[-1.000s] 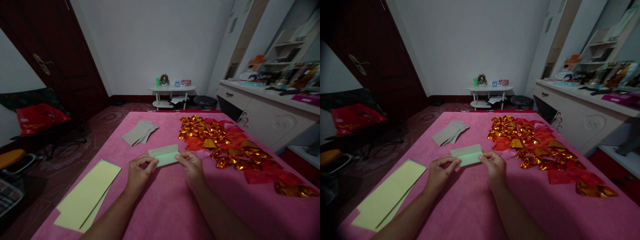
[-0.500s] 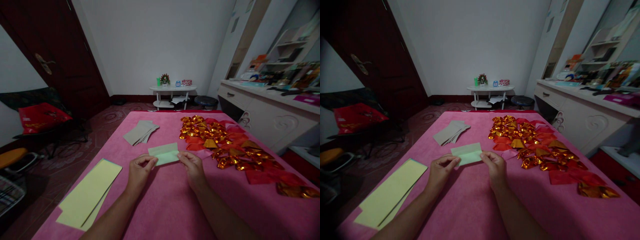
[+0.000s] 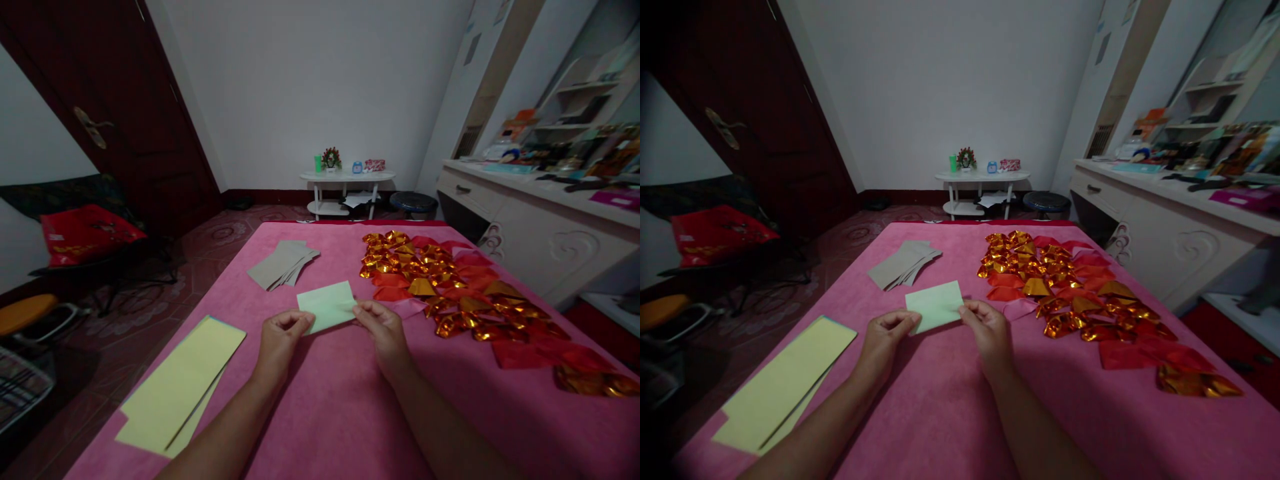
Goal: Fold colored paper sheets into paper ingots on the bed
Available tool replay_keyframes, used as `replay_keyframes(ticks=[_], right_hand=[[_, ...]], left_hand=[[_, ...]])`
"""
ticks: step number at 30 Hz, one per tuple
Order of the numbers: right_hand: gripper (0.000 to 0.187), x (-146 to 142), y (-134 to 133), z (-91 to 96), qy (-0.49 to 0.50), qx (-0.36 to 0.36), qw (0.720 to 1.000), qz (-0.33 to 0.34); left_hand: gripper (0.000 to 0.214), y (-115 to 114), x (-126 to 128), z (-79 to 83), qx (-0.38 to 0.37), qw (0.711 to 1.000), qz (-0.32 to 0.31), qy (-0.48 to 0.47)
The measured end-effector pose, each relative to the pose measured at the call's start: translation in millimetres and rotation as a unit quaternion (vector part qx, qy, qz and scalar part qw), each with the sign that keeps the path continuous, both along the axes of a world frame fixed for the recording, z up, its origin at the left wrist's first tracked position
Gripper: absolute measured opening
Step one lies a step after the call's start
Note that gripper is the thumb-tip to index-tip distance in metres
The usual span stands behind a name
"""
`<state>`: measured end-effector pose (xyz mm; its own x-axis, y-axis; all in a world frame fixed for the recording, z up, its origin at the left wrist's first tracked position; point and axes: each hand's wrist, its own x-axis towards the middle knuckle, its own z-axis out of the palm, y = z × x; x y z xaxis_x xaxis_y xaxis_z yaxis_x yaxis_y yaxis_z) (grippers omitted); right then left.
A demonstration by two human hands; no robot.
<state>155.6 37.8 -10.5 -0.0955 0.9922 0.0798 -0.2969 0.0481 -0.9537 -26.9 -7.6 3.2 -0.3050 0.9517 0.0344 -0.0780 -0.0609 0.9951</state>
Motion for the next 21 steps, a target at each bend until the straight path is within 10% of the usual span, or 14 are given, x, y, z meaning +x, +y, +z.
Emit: replay_keyframes(ticks=[21], right_hand=[[0.012,-0.9,3.3,-2.9,0.053,-0.059,0.996,-0.040]], left_hand=[[0.018,0.9,1.1,-2.4,-0.012,0.998,0.011,0.067]])
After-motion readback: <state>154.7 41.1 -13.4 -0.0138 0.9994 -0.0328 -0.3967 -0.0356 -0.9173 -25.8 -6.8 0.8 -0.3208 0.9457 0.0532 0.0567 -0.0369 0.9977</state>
